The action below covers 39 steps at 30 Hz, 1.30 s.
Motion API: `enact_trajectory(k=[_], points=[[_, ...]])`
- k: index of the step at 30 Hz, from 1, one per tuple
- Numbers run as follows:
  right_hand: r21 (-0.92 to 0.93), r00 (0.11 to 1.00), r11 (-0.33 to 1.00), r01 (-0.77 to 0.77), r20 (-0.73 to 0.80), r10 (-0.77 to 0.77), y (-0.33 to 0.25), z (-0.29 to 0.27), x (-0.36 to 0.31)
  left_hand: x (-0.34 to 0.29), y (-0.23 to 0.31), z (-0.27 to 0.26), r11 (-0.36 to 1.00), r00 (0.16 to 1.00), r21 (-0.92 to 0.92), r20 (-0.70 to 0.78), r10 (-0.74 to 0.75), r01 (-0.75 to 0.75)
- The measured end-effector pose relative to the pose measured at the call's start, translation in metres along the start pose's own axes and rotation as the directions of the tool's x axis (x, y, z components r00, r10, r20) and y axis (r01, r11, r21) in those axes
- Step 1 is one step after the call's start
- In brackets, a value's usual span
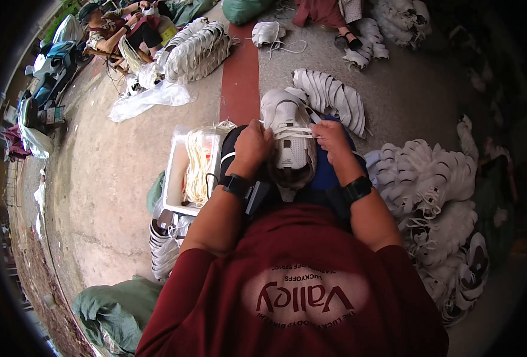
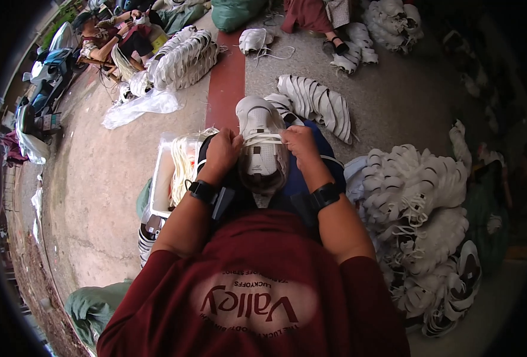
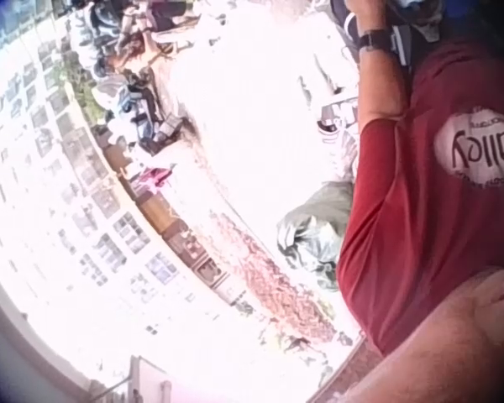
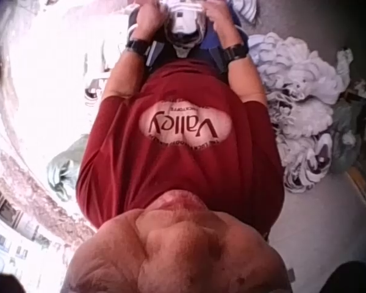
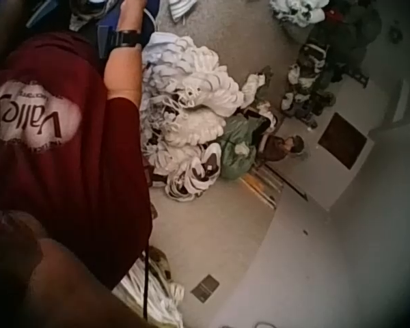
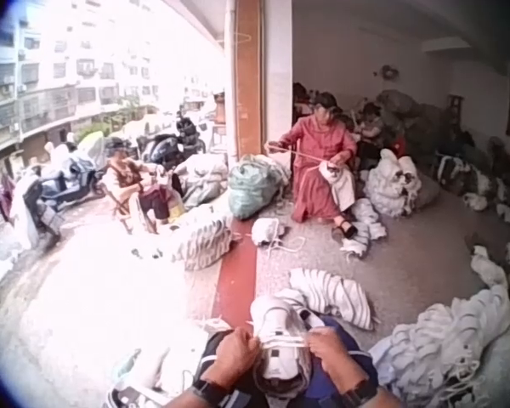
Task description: Lacing a white shoe upper as part of a manufacturing process.
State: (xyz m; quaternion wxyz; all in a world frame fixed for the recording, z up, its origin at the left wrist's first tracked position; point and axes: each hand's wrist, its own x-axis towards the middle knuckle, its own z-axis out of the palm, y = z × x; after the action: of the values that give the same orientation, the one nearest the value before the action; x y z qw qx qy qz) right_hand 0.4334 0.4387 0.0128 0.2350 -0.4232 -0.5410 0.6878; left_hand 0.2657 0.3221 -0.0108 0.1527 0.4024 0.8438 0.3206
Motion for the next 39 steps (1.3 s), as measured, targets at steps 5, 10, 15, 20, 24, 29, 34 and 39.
enact_trajectory(k=[5,10,15,20,24,29,34,39], points=[[0.415,0.974,0.91,-0.004,-0.203,0.097,0.01,-0.036,0.006,-0.003,-0.047,-0.007,0.97,0.961,-0.216,-0.27,0.053,-0.114],[0.442,0.917,0.887,0.135,-0.395,0.058,0.024,-0.125,-0.001,-0.009,-0.104,-0.033,0.828,0.936,-0.552,-0.23,-0.265,0.099],[-0.282,0.96,0.948,0.146,-0.193,-0.205,0.028,-0.122,0.004,-0.015,-0.075,-0.034,0.97,0.992,-0.244,-0.125,-0.007,-0.024],[-0.779,0.802,0.419,0.466,0.173,-0.571,-0.005,-0.057,-0.018,-0.021,-0.033,-0.032,0.943,0.955,-0.156,-0.094,0.282,-0.294],[-0.652,0.754,0.433,0.622,0.351,-0.555,-0.003,-0.012,-0.011,-0.019,0.006,-0.021,0.905,0.919,-0.181,0.014,0.394,-0.385],[-0.785,0.838,0.308,0.538,0.459,-0.294,-0.016,0.015,-0.005,-0.005,0.021,-0.027,0.865,0.861,-0.042,0.082,0.502,-0.501],[-0.682,0.647,0.173,0.711,0.537,-0.541,-0.007,0.022,0.003,0.004,0.031,-0.033,0.813,0.813,0.024,-0.013,0.582,-0.582],[-0.626,0.747,0.41,0.663,0.525,-0.407,-0.021,0.027,-0.009,0.0,0.017,-0.03,0.818,0.821,0.076,0.033,0.57,-0.571]])
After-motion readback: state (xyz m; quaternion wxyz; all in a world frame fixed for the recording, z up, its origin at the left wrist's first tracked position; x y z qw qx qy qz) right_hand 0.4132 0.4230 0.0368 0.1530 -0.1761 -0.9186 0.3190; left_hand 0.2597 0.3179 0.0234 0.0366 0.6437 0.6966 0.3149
